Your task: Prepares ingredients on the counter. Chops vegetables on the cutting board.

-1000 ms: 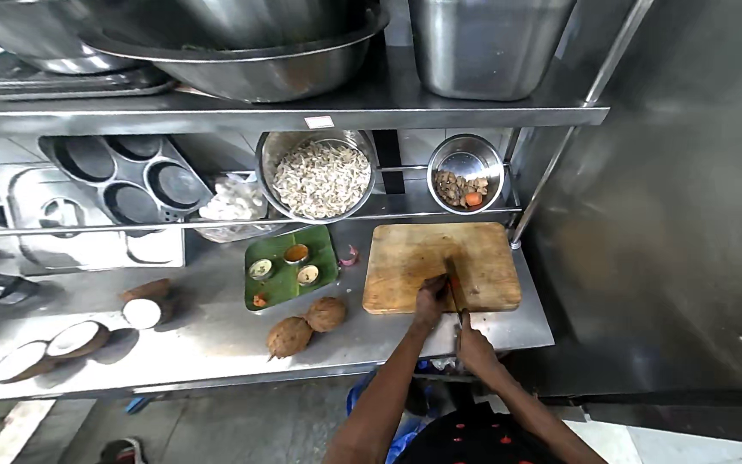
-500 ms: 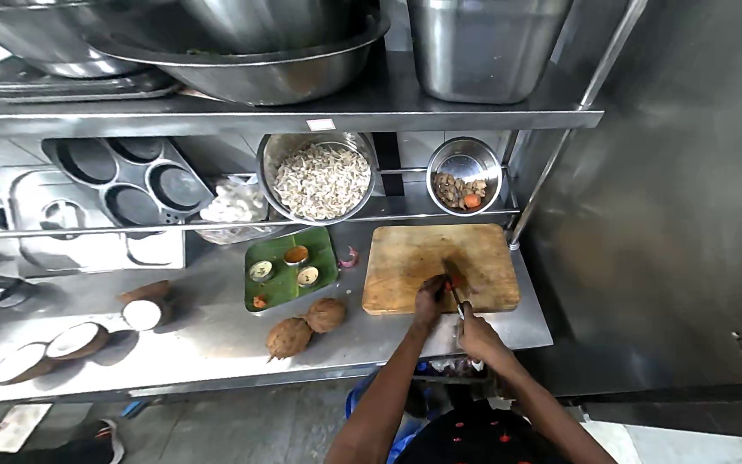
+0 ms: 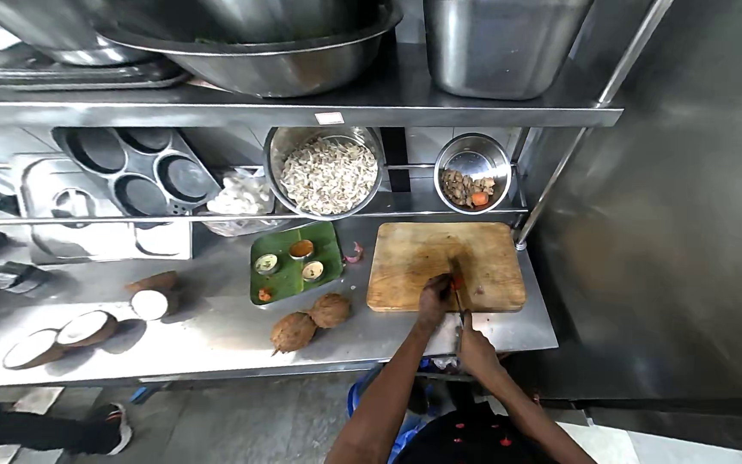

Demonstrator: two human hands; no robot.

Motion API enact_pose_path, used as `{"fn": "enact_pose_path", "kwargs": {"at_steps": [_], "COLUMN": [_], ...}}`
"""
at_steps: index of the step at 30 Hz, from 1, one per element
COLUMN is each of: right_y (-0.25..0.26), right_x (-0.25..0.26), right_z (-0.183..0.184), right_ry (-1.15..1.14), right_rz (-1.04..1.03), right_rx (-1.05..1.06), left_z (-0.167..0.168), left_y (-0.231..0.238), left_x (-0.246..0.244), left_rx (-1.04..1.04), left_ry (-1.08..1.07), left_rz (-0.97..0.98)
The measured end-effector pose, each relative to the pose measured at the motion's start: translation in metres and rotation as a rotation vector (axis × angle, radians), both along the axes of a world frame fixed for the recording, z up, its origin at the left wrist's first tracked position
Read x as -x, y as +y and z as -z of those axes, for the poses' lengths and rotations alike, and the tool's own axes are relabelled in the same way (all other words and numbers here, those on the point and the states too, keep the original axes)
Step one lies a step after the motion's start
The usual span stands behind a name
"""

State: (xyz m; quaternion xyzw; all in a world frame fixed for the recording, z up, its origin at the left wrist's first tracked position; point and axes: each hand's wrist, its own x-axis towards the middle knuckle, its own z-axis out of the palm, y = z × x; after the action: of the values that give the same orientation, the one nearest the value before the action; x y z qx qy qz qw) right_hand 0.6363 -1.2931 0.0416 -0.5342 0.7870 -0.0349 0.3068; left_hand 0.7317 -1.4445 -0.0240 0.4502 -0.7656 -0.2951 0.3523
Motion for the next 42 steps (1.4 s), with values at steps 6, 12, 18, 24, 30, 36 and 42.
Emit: {"fn": "enact_pose_path", "kwargs": {"at_steps": [6, 12, 18, 24, 30, 36, 42], "right_y": [-0.004, -0.014, -0.014, -0.011, -0.004, -0.001, -0.010], "right_x": [0.000, 0.012, 0.018, 0.016, 0.005, 0.000, 0.005], "right_z": [0.021, -0.035, -0.054, -0.055, -0.037, 0.018, -0.006], "right_ry": [0.028, -0.096, -0.129, -0.132, -0.099, 0.018, -0.027], "right_rz": [0.007, -0.011, -0.024, -0.022, -0.015, 0.014, 0.002], "right_rx": [0.019, -0.032, -0.073, -0.069, -0.048, 0.019, 0.016], "left_z": [-0.002, -0.007, -0.001, 0.002, 0.001, -0.009, -0.012], "left_y": [0.001, 0.003, 0.001, 0.000, 0.001, 0.004, 0.003], "left_x": [-0.002, -0.002, 0.000, 0.001, 0.000, -0.001, -0.002], "left_rx": [-0.018, -0.006, 0.007, -0.011, 0.006, -0.056, -0.026], "left_ry": [0.022, 0.004, -0.013, -0.017, 0.008, 0.013, 0.017], "left_rz": [0.007, 0.009, -0.004, -0.002, -0.012, -0.014, -0.002]}}
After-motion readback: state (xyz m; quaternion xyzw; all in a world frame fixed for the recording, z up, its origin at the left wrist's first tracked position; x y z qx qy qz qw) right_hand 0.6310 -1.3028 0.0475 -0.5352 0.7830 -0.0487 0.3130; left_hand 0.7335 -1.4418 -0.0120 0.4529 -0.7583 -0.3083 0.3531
